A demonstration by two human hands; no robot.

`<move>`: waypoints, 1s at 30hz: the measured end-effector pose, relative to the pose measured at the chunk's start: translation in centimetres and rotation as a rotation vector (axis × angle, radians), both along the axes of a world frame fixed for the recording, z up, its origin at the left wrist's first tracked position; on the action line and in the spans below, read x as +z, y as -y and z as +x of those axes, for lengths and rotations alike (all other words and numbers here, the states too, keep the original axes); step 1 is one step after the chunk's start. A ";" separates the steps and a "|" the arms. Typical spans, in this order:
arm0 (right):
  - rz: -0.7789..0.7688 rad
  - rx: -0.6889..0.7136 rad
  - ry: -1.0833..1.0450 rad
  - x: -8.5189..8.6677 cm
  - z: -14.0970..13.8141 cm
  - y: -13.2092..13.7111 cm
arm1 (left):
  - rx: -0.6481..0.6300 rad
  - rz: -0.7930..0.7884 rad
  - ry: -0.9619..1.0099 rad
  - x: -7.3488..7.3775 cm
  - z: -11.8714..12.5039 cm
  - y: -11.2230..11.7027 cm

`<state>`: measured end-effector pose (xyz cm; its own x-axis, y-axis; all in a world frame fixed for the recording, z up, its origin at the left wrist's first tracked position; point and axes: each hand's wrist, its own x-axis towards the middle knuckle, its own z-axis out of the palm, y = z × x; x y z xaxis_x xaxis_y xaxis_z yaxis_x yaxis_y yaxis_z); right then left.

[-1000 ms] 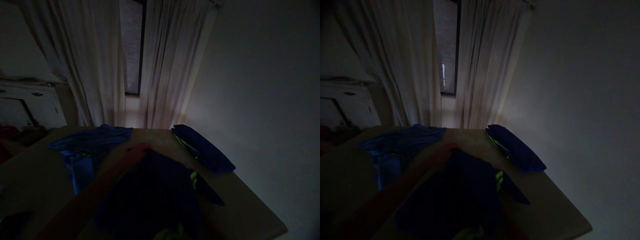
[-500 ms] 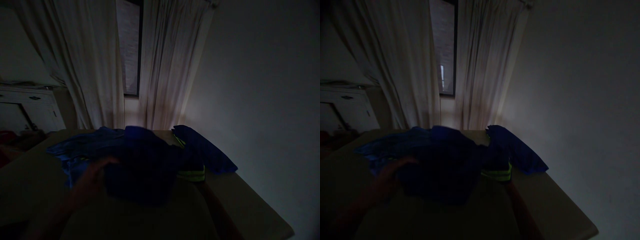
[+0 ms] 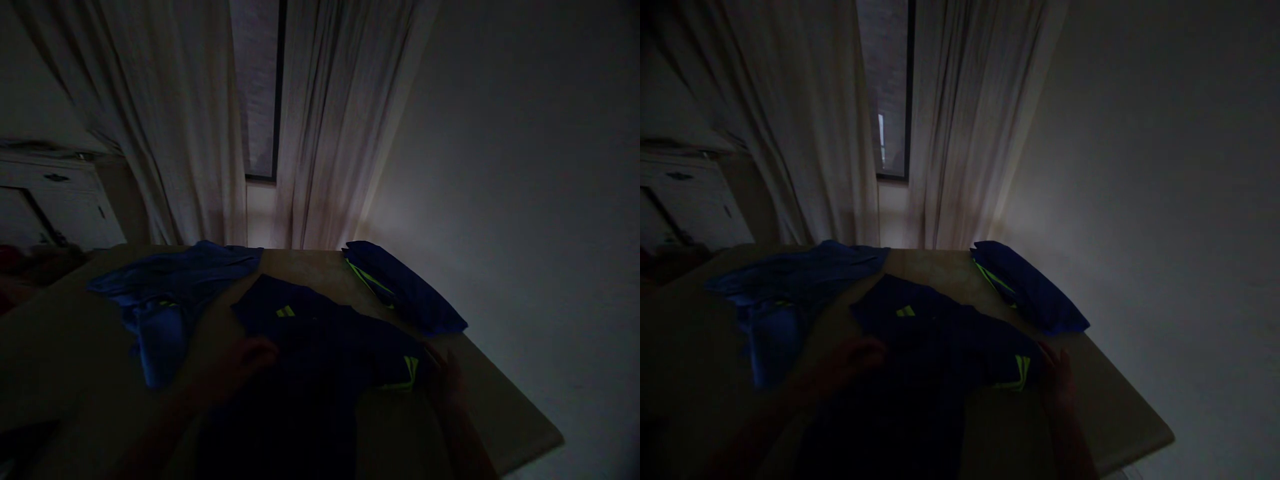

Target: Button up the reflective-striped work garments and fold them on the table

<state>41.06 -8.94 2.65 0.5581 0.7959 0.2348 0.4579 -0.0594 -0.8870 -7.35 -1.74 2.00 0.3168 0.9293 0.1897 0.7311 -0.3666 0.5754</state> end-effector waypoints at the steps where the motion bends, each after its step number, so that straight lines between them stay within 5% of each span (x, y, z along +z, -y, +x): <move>1: -0.020 0.014 -0.058 0.2 -0.4 -0.4 | -0.007 0.011 0.026 -0.5 0.4 -0.6; 6: -0.079 0.156 -0.208 2.7 -1.6 -1.7 | -0.135 0.016 -0.035 -1.9 3.7 -2.5; 10: 0.209 0.029 -0.286 3.9 2.3 0.1 | -0.122 0.079 0.072 -1.0 3.9 2.6; 13: 0.159 0.003 -0.248 3.0 6.5 1.7 | -0.285 -0.049 0.114 0.2 3.2 7.0; 16: 0.050 -0.006 -0.217 1.6 9.5 2.7 | -0.371 -0.155 0.048 0.5 2.9 8.1; 20: 0.072 -0.080 -0.329 1.3 10.8 4.1 | -0.119 -0.007 -0.012 -1.4 2.3 4.2; 24: 0.295 -0.196 -0.239 3.6 9.5 4.1 | 0.043 0.119 -0.091 -3.9 1.7 -1.0; 27: 0.061 -0.031 0.053 5.2 7.6 2.0 | 0.027 0.122 -0.174 -4.0 3.1 -3.9; 30: -0.307 0.280 0.394 4.3 4.9 -1.0 | 0.005 0.061 -0.292 -3.1 5.9 -5.5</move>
